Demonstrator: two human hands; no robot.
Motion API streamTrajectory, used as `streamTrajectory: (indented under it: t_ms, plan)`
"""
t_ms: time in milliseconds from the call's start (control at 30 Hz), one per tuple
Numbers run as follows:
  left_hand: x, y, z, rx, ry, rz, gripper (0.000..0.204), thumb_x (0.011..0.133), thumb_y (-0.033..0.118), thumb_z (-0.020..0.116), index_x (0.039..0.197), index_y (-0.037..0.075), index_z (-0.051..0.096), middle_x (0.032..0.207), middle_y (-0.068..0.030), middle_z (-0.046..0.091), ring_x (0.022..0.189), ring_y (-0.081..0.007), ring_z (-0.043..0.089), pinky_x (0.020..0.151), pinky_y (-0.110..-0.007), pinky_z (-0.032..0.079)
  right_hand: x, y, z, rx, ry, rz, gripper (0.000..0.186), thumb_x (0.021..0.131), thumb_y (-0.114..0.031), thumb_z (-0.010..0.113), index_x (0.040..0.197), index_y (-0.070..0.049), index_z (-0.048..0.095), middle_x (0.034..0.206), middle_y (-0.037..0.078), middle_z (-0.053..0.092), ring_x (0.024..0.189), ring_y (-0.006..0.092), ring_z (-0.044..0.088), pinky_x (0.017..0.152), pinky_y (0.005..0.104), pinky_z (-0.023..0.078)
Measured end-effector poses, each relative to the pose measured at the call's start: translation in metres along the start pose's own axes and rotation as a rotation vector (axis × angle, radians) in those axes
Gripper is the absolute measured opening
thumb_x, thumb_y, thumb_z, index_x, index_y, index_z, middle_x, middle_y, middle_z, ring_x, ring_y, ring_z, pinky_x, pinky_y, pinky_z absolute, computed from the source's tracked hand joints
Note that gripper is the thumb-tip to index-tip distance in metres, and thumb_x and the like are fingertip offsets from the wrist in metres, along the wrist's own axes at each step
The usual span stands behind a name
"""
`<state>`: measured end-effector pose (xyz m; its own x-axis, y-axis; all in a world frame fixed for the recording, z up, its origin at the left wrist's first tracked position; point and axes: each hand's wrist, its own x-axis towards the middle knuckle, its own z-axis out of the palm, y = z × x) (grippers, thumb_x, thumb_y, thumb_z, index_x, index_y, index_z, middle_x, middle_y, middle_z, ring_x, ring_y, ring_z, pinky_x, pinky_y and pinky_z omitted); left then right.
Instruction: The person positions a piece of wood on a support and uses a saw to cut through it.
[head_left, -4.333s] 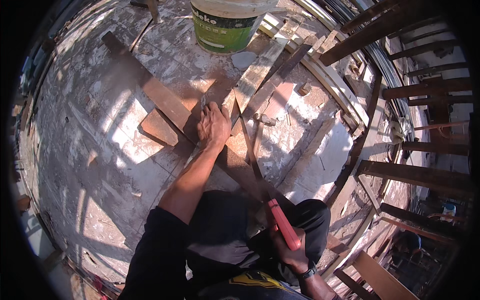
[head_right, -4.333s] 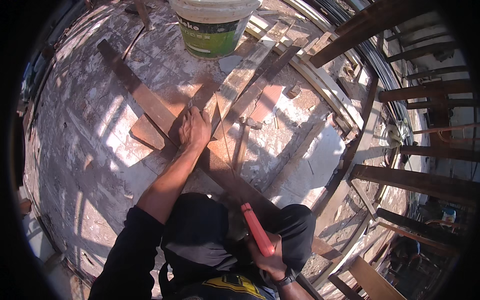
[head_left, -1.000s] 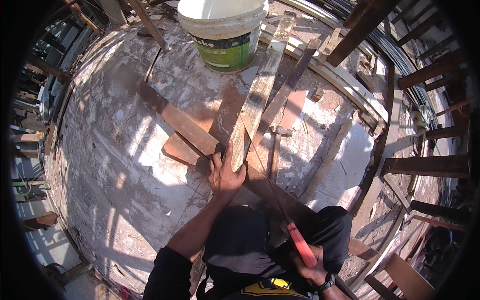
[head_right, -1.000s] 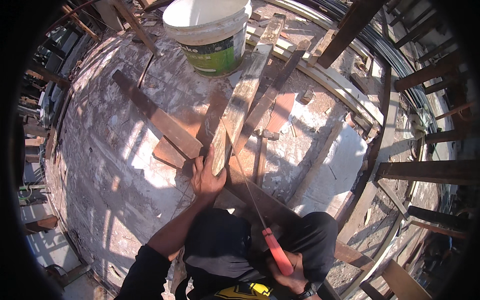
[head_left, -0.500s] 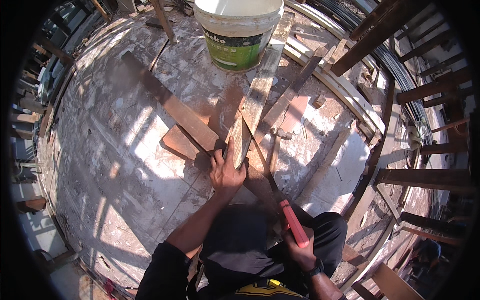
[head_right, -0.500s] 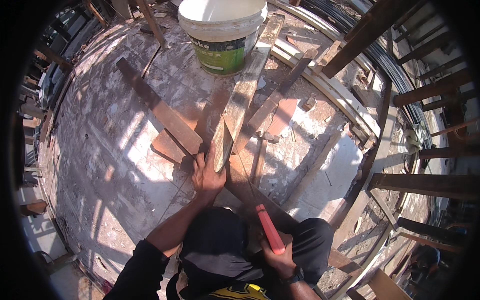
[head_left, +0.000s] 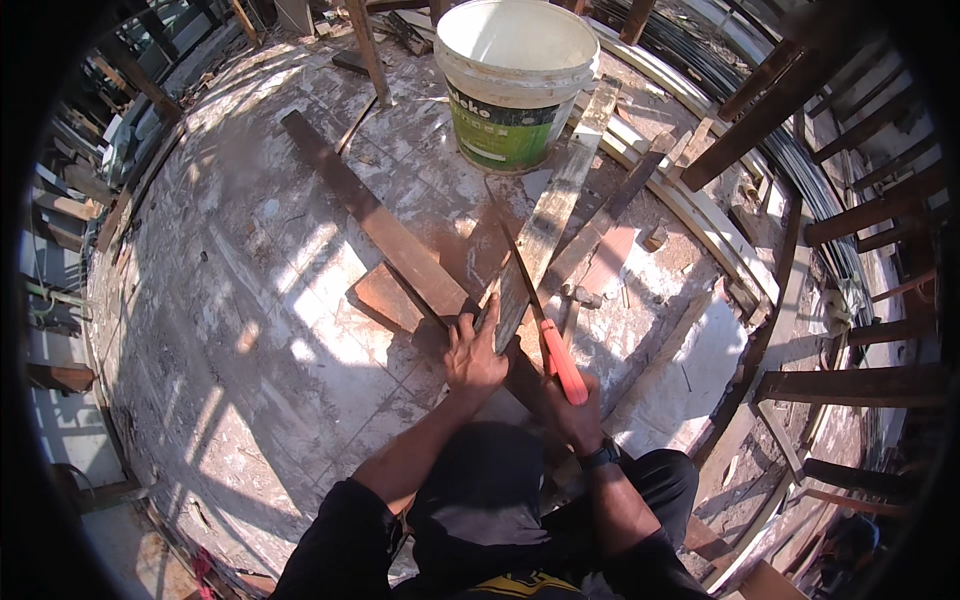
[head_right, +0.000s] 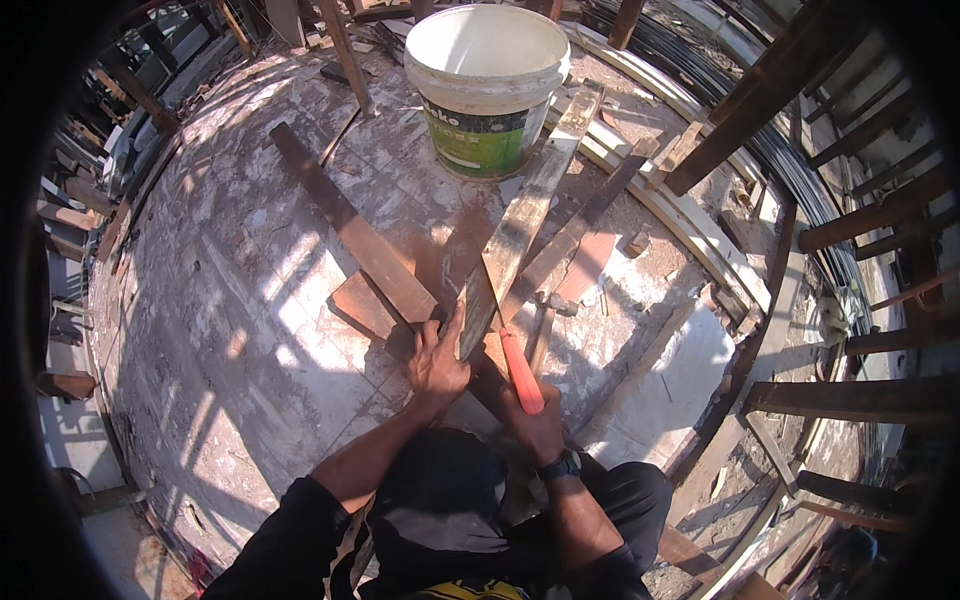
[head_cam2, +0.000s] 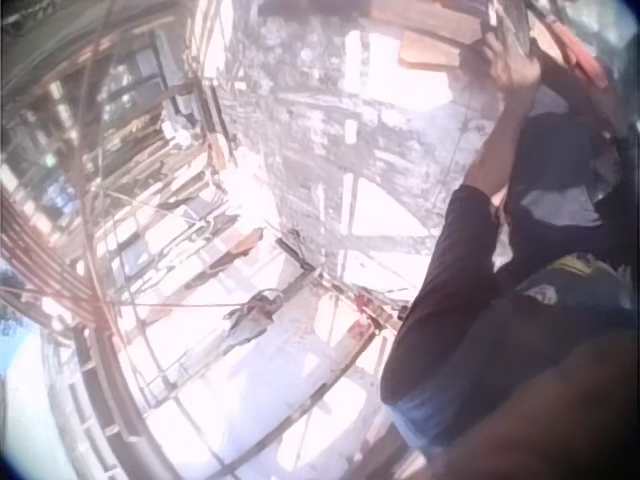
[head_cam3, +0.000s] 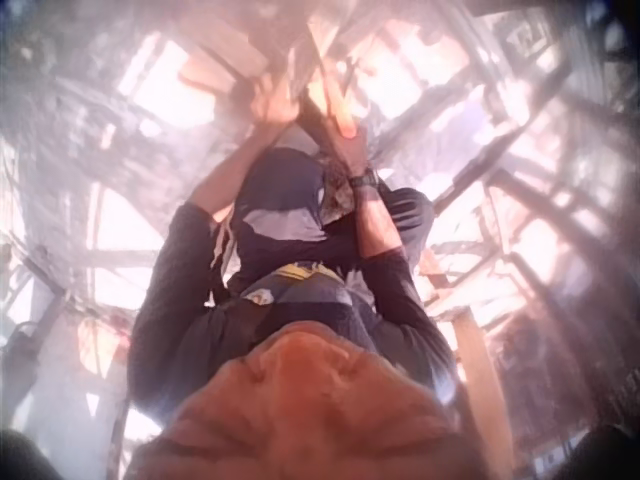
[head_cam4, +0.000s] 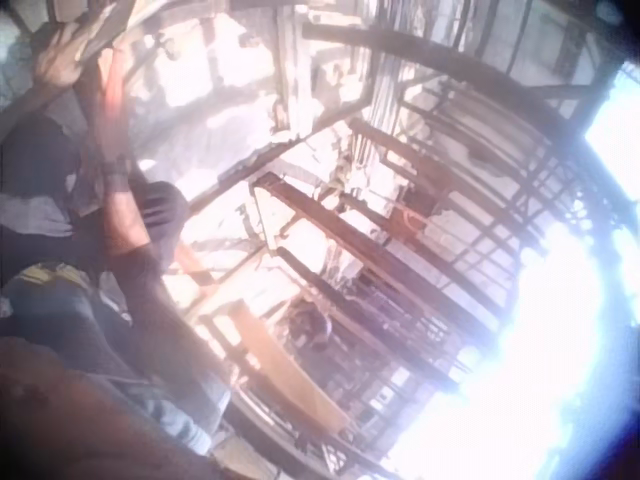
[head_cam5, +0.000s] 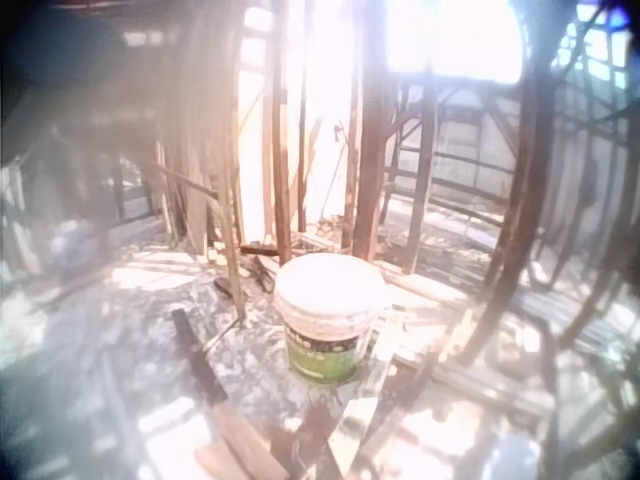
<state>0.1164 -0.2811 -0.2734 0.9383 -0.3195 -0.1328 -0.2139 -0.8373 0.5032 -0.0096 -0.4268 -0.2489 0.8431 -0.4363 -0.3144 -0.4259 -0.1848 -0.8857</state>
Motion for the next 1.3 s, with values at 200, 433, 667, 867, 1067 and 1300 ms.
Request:
streamTrajectory:
  t_ms: [200,433,667,867,1067,1300]
  plan:
    - [-0.007,-0.019,0.011,-0.028,0.001,-0.067,0.088,0.083,0.039,0.074,0.160,0.036,0.031,0.128,-0.0152,0.046,0.119,-0.0416,0.052,0.095,-0.053,0.051,-0.087,-0.024,-0.032,-0.018,-0.026,0.103,0.018,0.091,-0.014,0.070,0.087,0.002,0.066,0.072,0.006,0.066,0.065,0.0101,0.057,0.062,0.0330,0.048]
    - [0.001,-0.006,0.015,-0.087,-0.045,-0.003,0.091,0.081,0.042,0.075,0.160,0.028,0.032,0.130,-0.0164,0.044,0.124,-0.0382,0.047,0.095,-0.052,0.046,-0.014,0.003,-0.026,-0.430,-0.119,-0.309,0.015,0.096,-0.011,0.064,0.092,0.003,0.063,0.071,0.005,0.058,0.062,0.0124,0.055,0.057,0.0322,0.043]
    - [-0.014,-0.018,0.020,-0.045,0.086,0.002,0.090,0.081,0.041,0.075,0.160,0.031,0.033,0.126,-0.0153,0.043,0.117,-0.0373,0.049,0.094,-0.052,0.045,-0.115,0.005,-0.052,-0.147,-0.008,-0.168,0.020,0.095,-0.016,0.065,0.094,0.004,0.064,0.072,0.006,0.059,0.062,0.0151,0.052,0.058,0.0349,0.044]
    - [-0.002,-0.004,0.015,-0.078,0.054,0.065,0.090,0.081,0.038,0.075,0.160,0.031,0.033,0.125,-0.0146,0.044,0.118,-0.0354,0.049,0.093,-0.051,0.046,-0.017,0.018,-0.012,-0.177,0.088,-0.152,0.023,0.091,-0.013,0.067,0.076,0.001,0.055,0.063,0.002,0.050,0.059,0.0122,0.044,0.054,0.0338,0.038]
    - [-0.006,-0.015,0.020,-0.008,0.011,-0.026,0.091,0.082,0.035,0.075,0.160,0.034,0.029,0.130,-0.0141,0.043,0.120,-0.0371,0.048,0.095,-0.054,0.048,-0.072,-0.017,-0.038,-0.061,-0.041,0.142,0.018,0.089,-0.013,0.066,0.094,0.004,0.066,0.081,0.008,0.066,0.075,0.0151,0.060,0.070,0.0345,0.049]
    - [0.002,-0.003,0.013,-0.031,-0.047,0.032,0.093,0.083,0.034,0.077,0.161,0.035,0.027,0.131,-0.0167,0.044,0.121,-0.0413,0.049,0.094,-0.054,0.050,-0.024,-0.004,-0.014,0.009,0.041,0.167,0.027,0.088,-0.021,0.074,0.086,0.003,0.064,0.070,0.003,0.060,0.066,0.0092,0.055,0.060,0.0322,0.046]
